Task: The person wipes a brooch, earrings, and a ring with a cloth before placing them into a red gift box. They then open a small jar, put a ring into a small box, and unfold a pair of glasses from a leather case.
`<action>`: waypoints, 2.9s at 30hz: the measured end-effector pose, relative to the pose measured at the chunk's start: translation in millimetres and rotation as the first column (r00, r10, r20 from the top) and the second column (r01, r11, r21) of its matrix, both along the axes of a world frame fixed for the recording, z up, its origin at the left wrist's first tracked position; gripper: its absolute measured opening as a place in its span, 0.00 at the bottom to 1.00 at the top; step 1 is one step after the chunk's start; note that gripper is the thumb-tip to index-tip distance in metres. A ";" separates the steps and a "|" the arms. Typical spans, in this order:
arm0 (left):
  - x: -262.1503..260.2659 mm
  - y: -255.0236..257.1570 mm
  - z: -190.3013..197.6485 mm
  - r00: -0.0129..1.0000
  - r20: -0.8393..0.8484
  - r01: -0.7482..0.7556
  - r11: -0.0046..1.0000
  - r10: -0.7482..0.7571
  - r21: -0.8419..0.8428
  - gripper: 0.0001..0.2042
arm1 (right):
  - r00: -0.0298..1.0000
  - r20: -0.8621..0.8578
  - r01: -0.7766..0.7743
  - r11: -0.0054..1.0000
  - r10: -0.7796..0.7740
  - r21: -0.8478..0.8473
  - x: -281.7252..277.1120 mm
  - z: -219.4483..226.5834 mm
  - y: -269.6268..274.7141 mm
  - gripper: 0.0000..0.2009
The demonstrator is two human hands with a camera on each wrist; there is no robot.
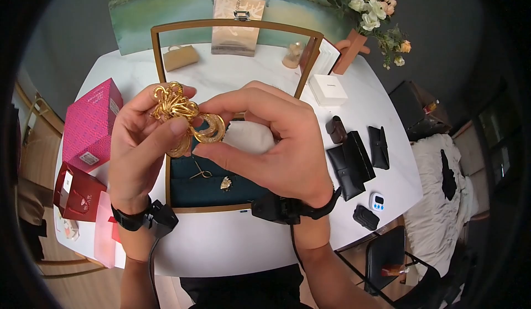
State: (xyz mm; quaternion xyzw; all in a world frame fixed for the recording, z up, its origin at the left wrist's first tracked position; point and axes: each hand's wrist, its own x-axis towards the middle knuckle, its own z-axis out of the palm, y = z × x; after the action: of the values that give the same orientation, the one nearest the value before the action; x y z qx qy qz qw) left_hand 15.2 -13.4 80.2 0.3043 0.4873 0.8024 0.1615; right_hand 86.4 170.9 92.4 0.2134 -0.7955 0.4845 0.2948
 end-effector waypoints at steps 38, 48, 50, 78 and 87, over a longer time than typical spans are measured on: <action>-5.2 -8.8 -5.3 0.996 0.017 0.082 0.987 -0.085 0.135 0.15 | 0.993 0.073 -0.078 0.979 0.093 -0.190 7.4 2.0 1.2 0.12; -7.6 -8.4 -7.9 0.995 0.000 0.096 0.982 -0.097 0.161 0.14 | 0.996 0.050 -0.071 0.987 0.078 -0.143 7.1 2.1 -0.2 0.11; -8.8 -9.4 -8.3 0.994 0.004 0.106 0.983 -0.108 0.147 0.14 | 0.996 0.052 -0.070 0.986 0.078 -0.153 6.9 1.7 -0.4 0.12; -4.5 -6.4 -3.8 0.994 -0.103 0.035 0.998 -0.029 0.056 0.13 | 0.987 0.145 -0.041 0.981 0.070 -0.190 5.3 0.3 -1.3 0.10; -6.9 -7.4 -3.4 0.995 -0.097 0.011 0.999 -0.015 -0.038 0.19 | 0.997 0.051 -0.036 0.975 0.049 -0.221 -0.6 -3.0 2.1 0.09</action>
State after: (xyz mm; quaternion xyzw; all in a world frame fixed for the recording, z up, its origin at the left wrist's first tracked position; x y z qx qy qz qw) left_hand 8.3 -20.8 76.8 0.3432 0.5075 0.7762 0.1486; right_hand 85.8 173.0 89.5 0.1828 -0.7404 0.5814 0.2835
